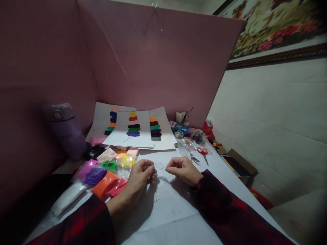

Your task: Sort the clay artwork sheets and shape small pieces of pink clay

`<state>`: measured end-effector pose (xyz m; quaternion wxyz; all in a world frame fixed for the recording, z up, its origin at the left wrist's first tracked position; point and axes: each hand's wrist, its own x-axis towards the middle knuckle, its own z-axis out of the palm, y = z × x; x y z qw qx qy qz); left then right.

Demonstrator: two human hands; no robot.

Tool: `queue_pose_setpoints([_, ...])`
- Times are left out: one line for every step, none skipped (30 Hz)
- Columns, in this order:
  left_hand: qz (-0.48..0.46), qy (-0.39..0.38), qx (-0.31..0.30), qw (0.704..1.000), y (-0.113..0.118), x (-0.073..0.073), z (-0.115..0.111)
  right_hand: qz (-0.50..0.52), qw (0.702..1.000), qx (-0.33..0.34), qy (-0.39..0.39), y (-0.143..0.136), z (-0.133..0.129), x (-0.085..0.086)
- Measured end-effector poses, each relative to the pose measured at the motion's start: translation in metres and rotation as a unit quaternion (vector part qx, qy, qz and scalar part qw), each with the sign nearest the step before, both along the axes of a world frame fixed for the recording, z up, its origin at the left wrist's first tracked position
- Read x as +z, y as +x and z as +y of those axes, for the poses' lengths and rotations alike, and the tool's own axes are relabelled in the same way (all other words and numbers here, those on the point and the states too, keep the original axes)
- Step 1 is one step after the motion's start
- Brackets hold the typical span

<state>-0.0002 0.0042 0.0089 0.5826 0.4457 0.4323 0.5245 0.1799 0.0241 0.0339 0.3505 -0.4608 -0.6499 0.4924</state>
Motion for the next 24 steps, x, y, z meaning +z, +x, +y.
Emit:
queue_pose_setpoints([-0.009,-0.003,0.002,1.0,0.0004,-0.0003,-0.0002,0.002,1.0,0.0,0.001,0.0002,0.0004,-0.0001])
queue_pose_setpoints([-0.018,-0.007,0.004,1.0,0.0006,-0.0007,-0.0001,0.004,1.0,0.002,0.002,0.0007,0.001,-0.0001])
queue_pose_setpoints([-0.025,-0.01,0.008,1.0,0.0005,-0.001,0.0002,0.006,1.0,0.002,0.004,0.0014,0.0017,-0.0002])
queue_pose_setpoints([-0.031,-0.014,0.017,0.999,0.0001,-0.0013,0.0006,0.007,1.0,0.0,0.007,0.0023,0.0024,-0.0002])
queue_pose_setpoints([-0.037,-0.016,0.031,0.999,-0.0006,-0.0014,0.0012,0.01,1.0,-0.005,0.009,0.0034,0.0031,-0.0002])
queue_pose_setpoints([-0.042,-0.018,0.045,0.998,-0.0015,-0.0014,0.0017,0.013,1.0,-0.012,0.009,0.0044,0.0037,-0.0001])
queue_pose_setpoints([-0.048,-0.018,0.058,0.997,-0.0024,-0.0013,0.0021,0.016,1.0,-0.019,0.008,0.0054,0.0042,0.0002])
queue_pose_setpoints([-0.052,-0.018,0.065,0.996,-0.0032,-0.0011,0.0023,0.018,1.0,-0.025,0.005,0.0063,0.0045,0.0005])
queue_pose_setpoints([-0.056,-0.017,0.064,0.996,-0.0036,-0.0009,0.0023,0.02,0.999,-0.029,0.001,0.0069,0.0047,0.001])
queue_pose_setpoints([-0.059,-0.016,0.056,0.997,-0.0036,-0.0007,0.0021,0.021,0.999,-0.029,-0.004,0.0072,0.0048,0.0015])
queue_pose_setpoints([-0.061,-0.018,0.047,0.997,-0.0032,-0.0006,0.0019,0.023,0.999,-0.031,-0.006,0.0072,0.0047,0.0021])
queue_pose_setpoints([-0.061,-0.021,0.037,0.997,-0.0025,-0.0006,0.0016,0.024,0.999,-0.031,-0.007,0.007,0.0045,0.0026])
queue_pose_setpoints([-0.061,-0.024,0.031,0.997,-0.0017,-0.0006,0.0015,0.026,0.999,-0.031,-0.007,0.0066,0.0043,0.003])
queue_pose_setpoints([-0.061,-0.027,0.025,0.997,-0.001,-0.0007,0.0016,0.028,0.999,-0.031,-0.006,0.0061,0.004,0.0034])
queue_pose_setpoints([-0.061,-0.028,0.022,0.998,-0.0004,-0.0008,0.0018,0.03,0.999,-0.03,-0.005,0.0056,0.0037,0.0036])
queue_pose_setpoints([-0.061,-0.027,0.021,0.998,-0.0002,-0.001,0.0022,0.031,0.999,-0.028,-0.004,0.0052,0.0032,0.0037])
queue_pose_setpoints([-0.061,-0.026,0.017,0.998,-0.0001,-0.0012,0.0025,0.032,0.999,-0.026,-0.004,0.0048,0.0028,0.0037])
queue_pose_setpoints([-0.062,-0.025,0.014,0.998,-0.0003,-0.0015,0.0029,0.031,0.999,-0.024,-0.004,0.0045,0.0023,0.0036])
queue_pose_setpoints([-0.063,-0.024,0.009,0.998,-0.0006,-0.0017,0.0032,0.03,0.999,-0.024,-0.003,0.0043,0.0018,0.0035])
queue_pose_setpoints([-0.063,-0.024,0.004,0.998,-0.001,-0.002,0.0035,0.027,0.999,-0.024,-0.001,0.0042,0.0013,0.0034])
queue_pose_setpoints([-0.064,-0.024,-0.001,0.998,-0.0015,-0.0023,0.0037,0.024,0.999,-0.024,0.002,0.0041,0.001,0.0034])
queue_pose_setpoints([-0.065,-0.023,-0.007,0.998,-0.0019,-0.0026,0.0039,0.02,0.999,-0.024,0.005,0.0041,0.0007,0.0034])
queue_pose_setpoints([-0.066,-0.023,-0.012,0.997,-0.0022,-0.0029,0.004,0.016,1.0,-0.024,0.008,0.004,0.0005,0.0035])
queue_pose_setpoints([-0.067,-0.022,-0.016,0.997,-0.0025,-0.0031,0.0041,0.014,1.0,-0.023,0.01,0.004,0.0005,0.0037])
